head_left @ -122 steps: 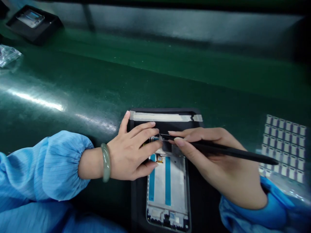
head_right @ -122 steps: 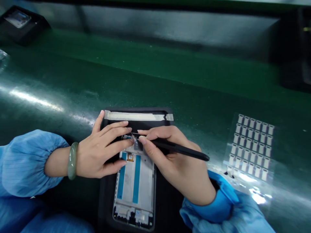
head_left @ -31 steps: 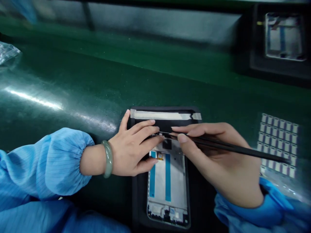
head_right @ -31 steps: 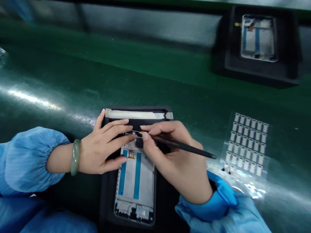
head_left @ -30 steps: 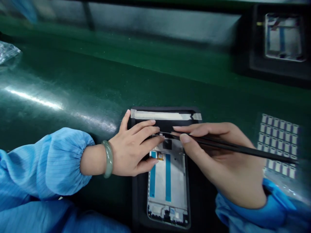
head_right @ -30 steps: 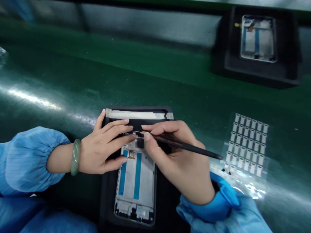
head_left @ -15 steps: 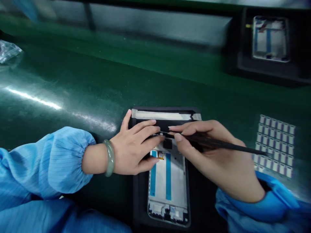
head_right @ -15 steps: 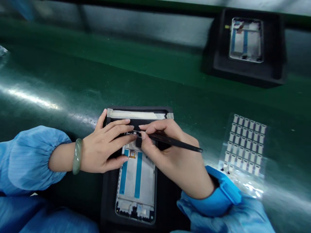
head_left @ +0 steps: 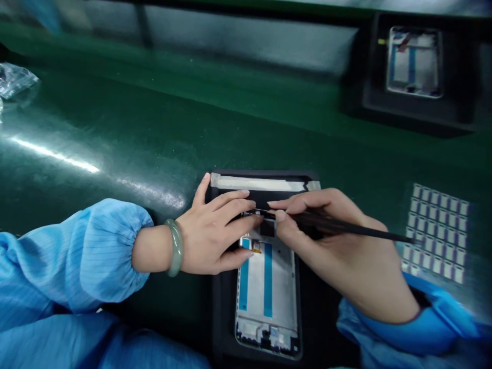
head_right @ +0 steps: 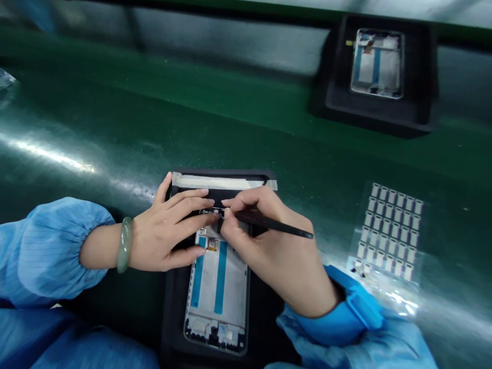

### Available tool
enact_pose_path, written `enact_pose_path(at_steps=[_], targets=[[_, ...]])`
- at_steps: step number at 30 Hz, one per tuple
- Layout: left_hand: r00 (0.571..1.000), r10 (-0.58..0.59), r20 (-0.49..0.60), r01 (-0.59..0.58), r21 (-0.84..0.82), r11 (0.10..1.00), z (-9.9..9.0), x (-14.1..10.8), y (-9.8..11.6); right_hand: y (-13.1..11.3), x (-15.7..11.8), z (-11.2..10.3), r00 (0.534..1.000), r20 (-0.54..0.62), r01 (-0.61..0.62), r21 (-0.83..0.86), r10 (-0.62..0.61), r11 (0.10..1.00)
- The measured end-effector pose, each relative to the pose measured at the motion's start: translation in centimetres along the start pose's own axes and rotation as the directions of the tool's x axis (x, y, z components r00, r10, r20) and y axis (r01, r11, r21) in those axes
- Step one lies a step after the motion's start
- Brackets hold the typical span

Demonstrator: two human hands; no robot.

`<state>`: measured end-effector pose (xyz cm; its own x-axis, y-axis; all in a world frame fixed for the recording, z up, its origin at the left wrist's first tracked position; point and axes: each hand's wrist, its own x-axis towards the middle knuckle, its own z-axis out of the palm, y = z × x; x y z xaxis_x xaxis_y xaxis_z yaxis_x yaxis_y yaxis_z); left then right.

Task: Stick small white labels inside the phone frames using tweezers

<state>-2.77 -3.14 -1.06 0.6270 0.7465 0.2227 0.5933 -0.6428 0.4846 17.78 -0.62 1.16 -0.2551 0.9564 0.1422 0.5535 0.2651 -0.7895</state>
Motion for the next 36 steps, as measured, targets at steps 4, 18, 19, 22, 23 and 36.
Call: enact_pose_path(at_steps=[4,18,19,22,23,36], targets=[[1.0,-0.007,-0.001,0.007,-0.007,1.0,0.05,-0.05,-0.09,0.27,-0.13,0.22,0.999,-0.023,-0.03,0.082,0.032,0.996],[1.0,-0.003,0.008,0.003,0.013,1.0,-0.22,-0.03,0.03,0.61,-0.51,0.83,0.996,-0.041,-0.067,0.253,0.08,0.965],[1.0,-0.004,0.01,0.004,0.013,1.0,-0.23,-0.04,0.04,0.66,-0.52,0.82,0.996,-0.042,-0.064,0.255,0.077,0.965],[1.0,-0.007,0.018,0.007,0.016,1.0,-0.26,-0.01,0.08,0.73,-0.52,0.81,0.997,-0.042,-0.059,0.233,0.071,0.971],[1.0,-0.006,0.018,0.006,0.017,1.0,-0.29,0.0,0.09,0.71,-0.5,0.82,0.997,-0.042,-0.056,0.216,0.067,0.975],[1.0,-0.013,0.027,0.013,0.016,1.0,-0.4,0.0,0.18,0.57,-0.73,0.76,0.993,-0.063,-0.086,0.224,0.102,0.971]])
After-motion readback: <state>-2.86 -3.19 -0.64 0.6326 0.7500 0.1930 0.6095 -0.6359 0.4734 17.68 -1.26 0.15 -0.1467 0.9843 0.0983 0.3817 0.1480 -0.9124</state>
